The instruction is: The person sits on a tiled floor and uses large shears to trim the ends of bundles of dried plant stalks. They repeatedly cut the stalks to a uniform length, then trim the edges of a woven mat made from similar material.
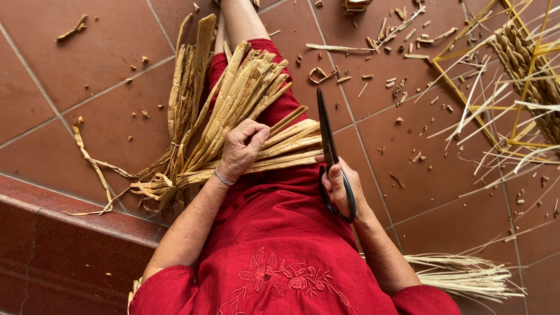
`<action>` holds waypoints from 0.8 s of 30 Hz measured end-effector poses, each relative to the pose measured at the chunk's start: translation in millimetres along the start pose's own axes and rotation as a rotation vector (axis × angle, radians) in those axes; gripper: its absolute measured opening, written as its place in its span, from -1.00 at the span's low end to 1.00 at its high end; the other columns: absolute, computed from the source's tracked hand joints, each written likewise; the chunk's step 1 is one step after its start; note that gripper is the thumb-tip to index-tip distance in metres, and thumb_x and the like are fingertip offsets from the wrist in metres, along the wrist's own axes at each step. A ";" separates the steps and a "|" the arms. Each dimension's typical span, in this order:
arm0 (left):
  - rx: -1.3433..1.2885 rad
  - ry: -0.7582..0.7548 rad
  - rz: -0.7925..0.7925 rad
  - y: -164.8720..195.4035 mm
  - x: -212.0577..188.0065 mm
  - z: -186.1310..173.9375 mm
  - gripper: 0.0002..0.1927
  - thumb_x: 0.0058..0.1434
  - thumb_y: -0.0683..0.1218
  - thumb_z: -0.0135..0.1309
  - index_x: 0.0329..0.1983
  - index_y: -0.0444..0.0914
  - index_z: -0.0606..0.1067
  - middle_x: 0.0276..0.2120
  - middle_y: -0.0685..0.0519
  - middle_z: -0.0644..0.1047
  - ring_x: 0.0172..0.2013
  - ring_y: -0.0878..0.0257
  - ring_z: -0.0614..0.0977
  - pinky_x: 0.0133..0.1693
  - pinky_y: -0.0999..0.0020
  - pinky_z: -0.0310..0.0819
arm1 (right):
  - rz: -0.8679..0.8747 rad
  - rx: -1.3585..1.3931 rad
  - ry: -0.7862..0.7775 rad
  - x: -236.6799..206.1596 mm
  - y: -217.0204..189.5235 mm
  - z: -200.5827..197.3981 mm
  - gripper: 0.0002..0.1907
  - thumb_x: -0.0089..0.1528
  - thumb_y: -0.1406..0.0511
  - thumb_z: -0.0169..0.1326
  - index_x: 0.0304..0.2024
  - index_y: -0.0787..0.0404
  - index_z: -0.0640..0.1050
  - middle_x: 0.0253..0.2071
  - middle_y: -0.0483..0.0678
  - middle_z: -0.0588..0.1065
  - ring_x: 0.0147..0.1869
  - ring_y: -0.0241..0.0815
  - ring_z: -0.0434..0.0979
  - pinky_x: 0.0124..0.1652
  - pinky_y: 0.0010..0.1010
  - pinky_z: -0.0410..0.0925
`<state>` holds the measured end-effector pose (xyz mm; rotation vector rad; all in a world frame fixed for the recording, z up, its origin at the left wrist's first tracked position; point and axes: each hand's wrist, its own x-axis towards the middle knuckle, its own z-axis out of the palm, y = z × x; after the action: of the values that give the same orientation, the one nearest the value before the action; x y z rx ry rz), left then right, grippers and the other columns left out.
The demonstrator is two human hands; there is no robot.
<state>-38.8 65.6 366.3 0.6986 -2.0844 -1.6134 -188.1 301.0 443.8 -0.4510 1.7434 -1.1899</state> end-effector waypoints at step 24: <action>-0.073 0.083 -0.092 39.9 8.6 0.2 -0.80 0.36 -0.04 0.19 -0.08 -0.26 0.56 -0.19 0.16 0.48 -0.31 0.44 0.52 -0.27 0.55 0.49 | -0.223 -0.321 -0.020 19.5 -27.7 24.2 -0.20 0.38 -0.23 -0.34 0.17 0.28 0.49 -0.60 -0.11 0.36 -0.50 -0.19 0.44 -0.39 -0.32 0.36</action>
<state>-51.2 68.7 405.1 0.8327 -1.9508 -1.6704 -182.5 261.7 456.2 -0.8644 1.9106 -1.0530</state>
